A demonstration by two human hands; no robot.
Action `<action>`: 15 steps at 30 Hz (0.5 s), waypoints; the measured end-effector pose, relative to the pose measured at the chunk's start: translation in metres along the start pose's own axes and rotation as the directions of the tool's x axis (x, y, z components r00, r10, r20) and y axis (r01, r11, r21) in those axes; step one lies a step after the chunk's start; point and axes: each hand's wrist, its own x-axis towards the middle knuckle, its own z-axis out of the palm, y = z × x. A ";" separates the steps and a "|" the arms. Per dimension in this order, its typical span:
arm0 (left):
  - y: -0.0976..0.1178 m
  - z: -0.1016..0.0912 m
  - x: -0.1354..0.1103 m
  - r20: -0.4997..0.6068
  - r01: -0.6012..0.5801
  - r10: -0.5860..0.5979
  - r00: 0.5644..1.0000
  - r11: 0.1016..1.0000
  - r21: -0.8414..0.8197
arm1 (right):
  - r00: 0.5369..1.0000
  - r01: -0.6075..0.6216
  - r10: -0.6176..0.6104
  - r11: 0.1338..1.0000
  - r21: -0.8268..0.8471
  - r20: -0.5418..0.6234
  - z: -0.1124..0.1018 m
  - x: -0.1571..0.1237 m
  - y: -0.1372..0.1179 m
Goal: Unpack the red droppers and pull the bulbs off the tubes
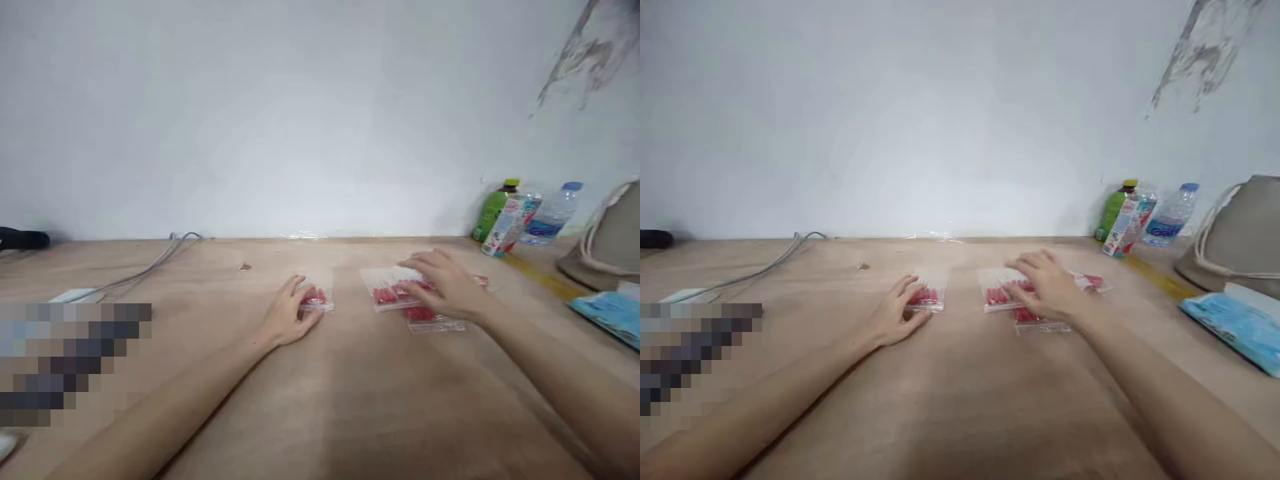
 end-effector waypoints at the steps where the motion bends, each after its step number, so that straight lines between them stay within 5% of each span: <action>1: -0.001 0.000 0.001 0.006 -0.015 0.015 1.000 1.000 -0.013 | 0.997 0.025 -0.025 1.000 0.000 0.068 0.010 0.007 -0.014; 3: -0.004 0.001 0.002 0.025 -0.038 0.039 0.999 0.998 -0.042 | 0.983 0.043 -0.038 0.999 -0.021 0.181 0.030 0.020 -0.038; 7: -0.002 0.004 0.007 0.086 -0.051 0.061 0.994 0.992 -0.113 | 0.931 -0.109 0.134 0.990 -0.092 0.340 0.056 0.031 -0.052; 12: 0.008 0.011 0.019 0.138 -0.046 0.069 0.988 0.986 -0.161 | 0.905 -0.261 0.298 0.953 -0.157 0.304 0.060 0.025 -0.036; 15: 0.014 0.015 0.026 0.131 -0.057 0.085 0.988 0.976 -0.210 | 0.917 -0.260 0.292 0.954 -0.147 0.273 0.056 0.025 -0.040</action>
